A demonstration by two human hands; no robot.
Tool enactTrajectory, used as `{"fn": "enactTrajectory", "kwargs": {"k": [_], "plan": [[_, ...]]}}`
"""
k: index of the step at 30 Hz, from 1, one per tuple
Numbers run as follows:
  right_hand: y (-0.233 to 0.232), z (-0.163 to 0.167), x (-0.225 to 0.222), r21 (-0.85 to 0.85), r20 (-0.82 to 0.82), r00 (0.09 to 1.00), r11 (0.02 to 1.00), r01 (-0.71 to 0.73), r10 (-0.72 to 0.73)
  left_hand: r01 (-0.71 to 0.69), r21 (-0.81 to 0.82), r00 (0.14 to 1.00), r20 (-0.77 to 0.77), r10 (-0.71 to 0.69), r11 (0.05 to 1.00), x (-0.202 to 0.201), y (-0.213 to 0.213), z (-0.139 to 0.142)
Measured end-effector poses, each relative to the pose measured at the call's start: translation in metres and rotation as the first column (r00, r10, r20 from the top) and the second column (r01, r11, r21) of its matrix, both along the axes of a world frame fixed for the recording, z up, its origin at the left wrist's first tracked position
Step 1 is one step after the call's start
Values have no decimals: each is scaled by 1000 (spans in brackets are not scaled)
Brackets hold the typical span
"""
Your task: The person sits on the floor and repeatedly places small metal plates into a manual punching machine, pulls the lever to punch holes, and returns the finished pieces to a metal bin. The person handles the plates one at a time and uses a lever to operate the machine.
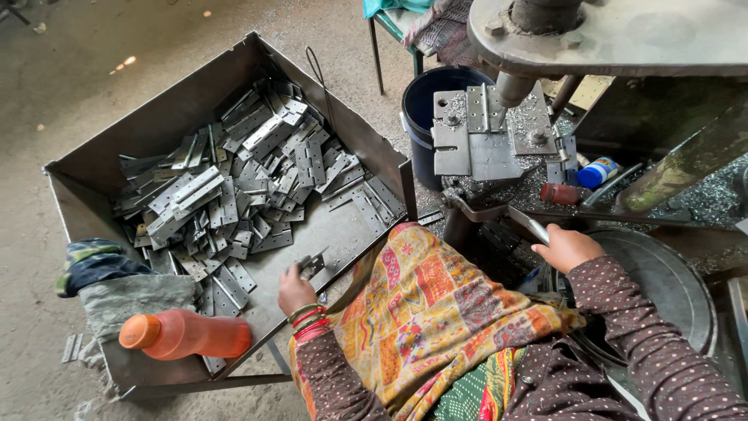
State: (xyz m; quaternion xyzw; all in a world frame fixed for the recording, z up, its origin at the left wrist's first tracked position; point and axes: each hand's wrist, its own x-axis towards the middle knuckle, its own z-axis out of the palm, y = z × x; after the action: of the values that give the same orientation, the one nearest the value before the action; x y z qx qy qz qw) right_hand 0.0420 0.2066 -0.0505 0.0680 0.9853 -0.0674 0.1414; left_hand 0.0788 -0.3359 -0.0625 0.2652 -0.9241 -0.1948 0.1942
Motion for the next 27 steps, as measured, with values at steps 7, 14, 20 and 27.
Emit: {"fn": "enactTrajectory", "kwargs": {"k": [7,14,20,27], "plan": [[-8,-1,1,-14,22,999,1000,27,-26,149,-244,969,-158,-191,958,2,58,19],[-15,2,3,-61,25,999,998,32,-30,365,-380,764,-399,-507,850,-10,171,88],[-17,4,7,-119,-15,1000,993,9,-10,621,-554,544,-203,-814,554,-64,285,94],[-16,6,12,-179,-83,996,983,-47,33,677,-375,694,36,-719,634,-112,340,68]]}}
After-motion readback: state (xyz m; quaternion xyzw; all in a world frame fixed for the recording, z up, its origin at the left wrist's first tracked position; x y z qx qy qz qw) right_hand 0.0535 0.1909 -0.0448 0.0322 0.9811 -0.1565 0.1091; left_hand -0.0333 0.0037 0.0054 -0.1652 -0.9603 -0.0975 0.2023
